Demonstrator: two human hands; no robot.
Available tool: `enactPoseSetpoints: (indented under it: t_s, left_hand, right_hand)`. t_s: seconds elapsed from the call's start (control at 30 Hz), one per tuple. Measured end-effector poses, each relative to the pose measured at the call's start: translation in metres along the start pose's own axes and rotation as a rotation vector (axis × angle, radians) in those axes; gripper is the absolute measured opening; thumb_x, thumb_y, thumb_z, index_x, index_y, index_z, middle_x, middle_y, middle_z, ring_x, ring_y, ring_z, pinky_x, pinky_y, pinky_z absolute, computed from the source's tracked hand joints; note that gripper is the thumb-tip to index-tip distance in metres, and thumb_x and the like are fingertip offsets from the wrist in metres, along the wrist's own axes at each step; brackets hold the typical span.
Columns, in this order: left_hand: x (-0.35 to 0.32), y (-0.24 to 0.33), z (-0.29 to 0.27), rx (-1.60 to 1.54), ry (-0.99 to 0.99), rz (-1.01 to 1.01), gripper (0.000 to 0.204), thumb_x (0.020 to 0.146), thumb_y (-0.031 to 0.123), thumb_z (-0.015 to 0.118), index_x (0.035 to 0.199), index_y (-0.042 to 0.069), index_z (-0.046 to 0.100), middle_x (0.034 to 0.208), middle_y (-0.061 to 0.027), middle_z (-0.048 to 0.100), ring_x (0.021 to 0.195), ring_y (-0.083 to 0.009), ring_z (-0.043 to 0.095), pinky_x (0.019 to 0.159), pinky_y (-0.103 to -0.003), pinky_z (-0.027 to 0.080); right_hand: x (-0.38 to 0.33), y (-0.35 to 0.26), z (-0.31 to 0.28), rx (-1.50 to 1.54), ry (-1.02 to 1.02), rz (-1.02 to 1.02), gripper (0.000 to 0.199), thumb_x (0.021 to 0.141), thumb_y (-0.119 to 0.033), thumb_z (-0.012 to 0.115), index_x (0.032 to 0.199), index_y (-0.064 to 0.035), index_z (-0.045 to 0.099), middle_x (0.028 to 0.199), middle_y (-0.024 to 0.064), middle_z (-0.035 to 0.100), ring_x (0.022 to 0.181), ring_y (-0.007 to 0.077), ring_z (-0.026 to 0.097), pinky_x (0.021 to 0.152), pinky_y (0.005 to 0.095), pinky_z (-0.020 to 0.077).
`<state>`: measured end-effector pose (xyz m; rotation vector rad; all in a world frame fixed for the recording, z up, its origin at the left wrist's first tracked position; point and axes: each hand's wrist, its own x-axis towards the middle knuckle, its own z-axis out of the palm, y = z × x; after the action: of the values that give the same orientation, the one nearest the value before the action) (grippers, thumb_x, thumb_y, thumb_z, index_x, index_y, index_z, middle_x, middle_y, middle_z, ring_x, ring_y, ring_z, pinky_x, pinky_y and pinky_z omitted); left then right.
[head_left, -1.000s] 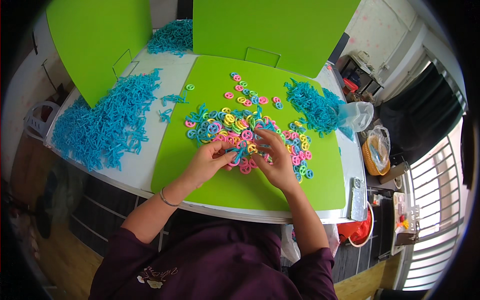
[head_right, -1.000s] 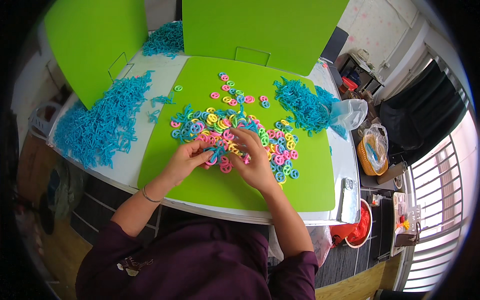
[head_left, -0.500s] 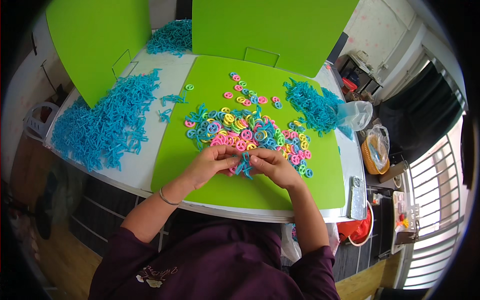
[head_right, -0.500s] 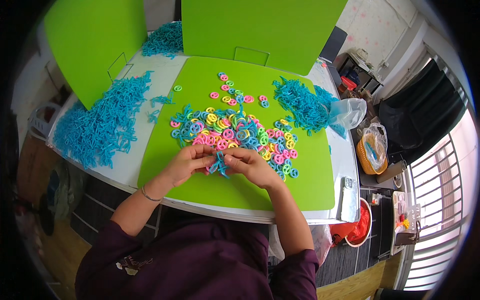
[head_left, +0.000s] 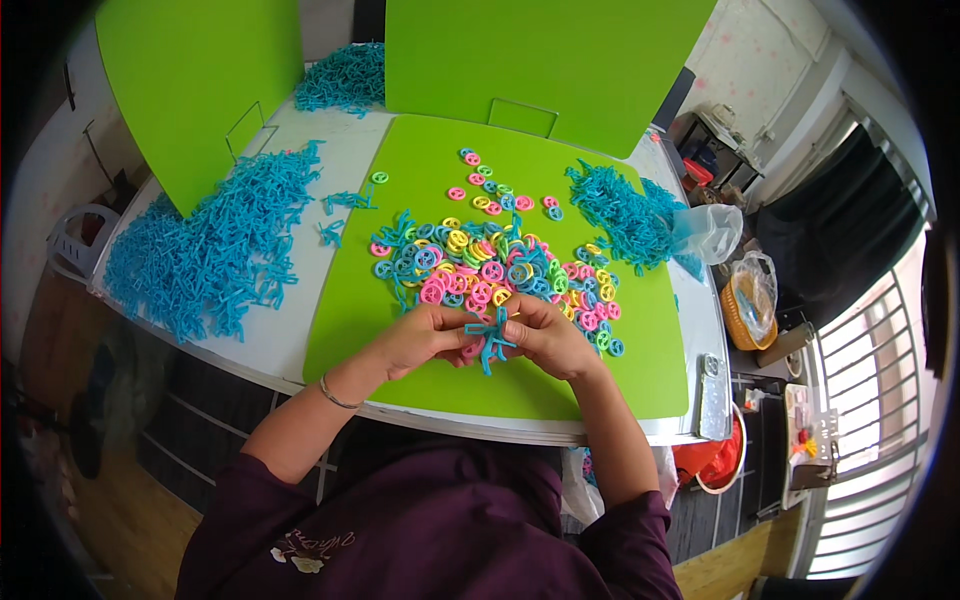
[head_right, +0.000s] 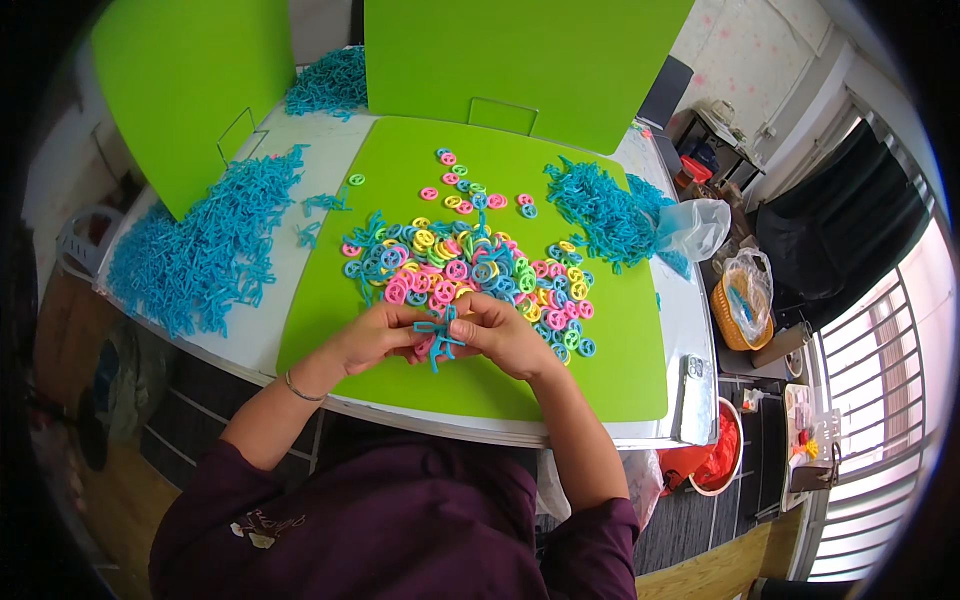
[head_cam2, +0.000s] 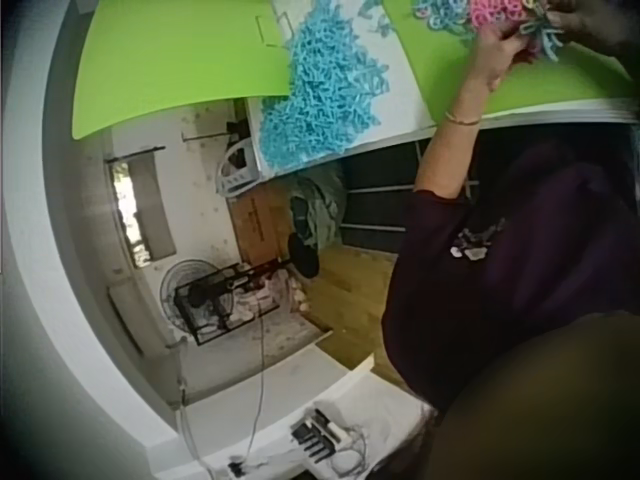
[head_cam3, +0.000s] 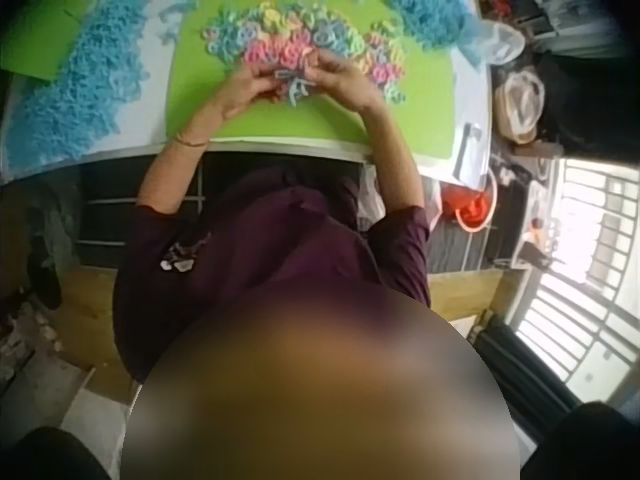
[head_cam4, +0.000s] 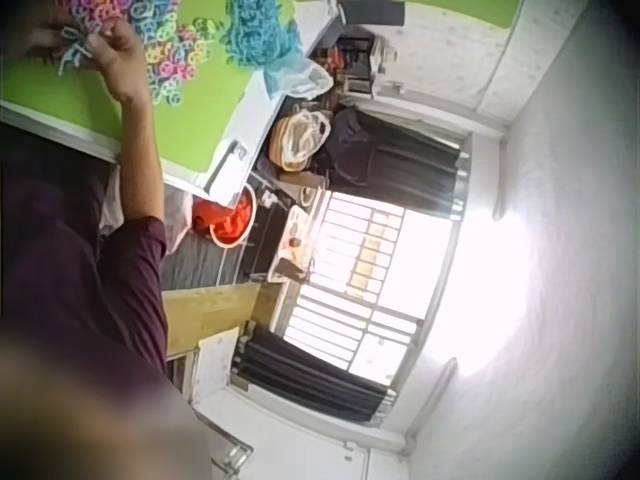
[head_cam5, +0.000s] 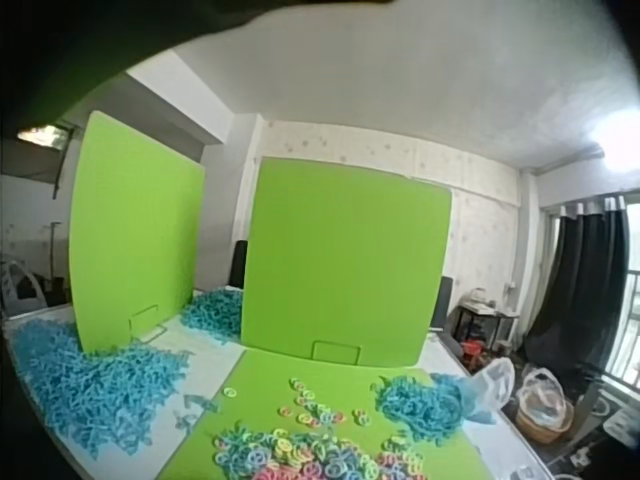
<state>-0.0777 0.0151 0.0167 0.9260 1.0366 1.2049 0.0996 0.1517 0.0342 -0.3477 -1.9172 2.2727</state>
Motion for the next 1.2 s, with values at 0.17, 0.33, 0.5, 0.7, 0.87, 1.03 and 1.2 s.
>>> enactPoseSetpoints:
  t_s: [0.17,0.33,0.5,0.7,0.87,1.03,1.2]
  left_hand:
    - [-0.001,0.002,0.002,0.023,0.053,0.113,0.033,0.091,0.010,0.058,0.123,0.006,0.055,0.080,-0.0009,0.062,0.072,-0.0087,0.059,0.063,-0.024,0.047]
    - [-0.001,0.006,0.007,0.095,0.066,0.239,0.029,0.089,0.013,0.063,0.116,0.005,0.061,0.081,-0.0002,0.064,0.070,-0.0063,0.059,0.060,-0.021,0.048]
    - [0.005,-0.007,0.003,0.330,0.484,0.510,0.012,0.089,0.010,0.062,0.094,0.000,0.068,0.074,0.0002,0.062,0.060,-0.0047,0.054,0.053,-0.020,0.044]
    - [0.002,0.002,0.002,0.258,0.466,0.321,0.015,0.089,0.015,0.063,0.089,0.000,0.067,0.065,0.0024,0.058,0.056,-0.0032,0.049,0.050,-0.019,0.040]
    - [0.001,-0.001,-0.004,0.357,0.342,0.226,0.017,0.088,0.015,0.064,0.092,-0.001,0.067,0.070,0.0007,0.062,0.062,-0.0054,0.055,0.054,-0.020,0.043]
    - [0.004,-0.002,0.003,0.390,0.443,0.342,0.014,0.088,0.013,0.064,0.095,0.001,0.067,0.069,0.0011,0.061,0.058,-0.0046,0.054,0.051,-0.020,0.041]
    - [0.005,-0.001,-0.001,0.292,0.525,0.408,0.022,0.089,0.007,0.061,0.110,0.001,0.060,0.084,-0.0027,0.065,0.074,-0.0081,0.062,0.063,-0.021,0.051]
  right_hand:
    - [0.002,-0.002,-0.001,0.277,0.015,0.013,0.016,0.093,-0.021,0.056,0.100,-0.0065,0.054,0.083,0.0033,0.062,0.077,0.0167,0.065,0.070,0.0325,0.0572]
    - [0.004,-0.001,0.002,0.172,0.141,0.032,0.019,0.093,-0.023,0.057,0.098,-0.0044,0.057,0.082,0.0039,0.062,0.074,0.0148,0.064,0.066,0.0296,0.0564]
    - [0.006,-0.006,0.011,-0.049,0.151,0.072,0.022,0.093,-0.021,0.057,0.103,-0.0015,0.059,0.085,0.0035,0.064,0.068,0.0142,0.065,0.064,0.0279,0.0538]
    - [0.000,-0.009,0.008,-0.215,0.274,-0.002,0.034,0.091,-0.018,0.060,0.120,-0.0004,0.058,0.082,0.0056,0.064,0.066,0.0143,0.063,0.063,0.0280,0.0532]
    - [-0.001,-0.005,0.004,0.002,0.313,-0.086,0.017,0.088,-0.013,0.062,0.099,-0.0002,0.064,0.082,0.0035,0.064,0.063,0.0117,0.060,0.060,0.0273,0.0519]
    - [-0.004,-0.010,-0.004,-0.046,0.326,-0.090,0.012,0.087,-0.012,0.064,0.091,-0.0012,0.064,0.082,0.0035,0.065,0.074,0.0123,0.061,0.068,0.0274,0.0502]
    - [-0.003,-0.007,-0.003,-0.223,0.330,-0.291,0.012,0.090,-0.012,0.061,0.094,-0.0011,0.063,0.081,0.0040,0.065,0.081,0.0134,0.062,0.076,0.0276,0.0475]
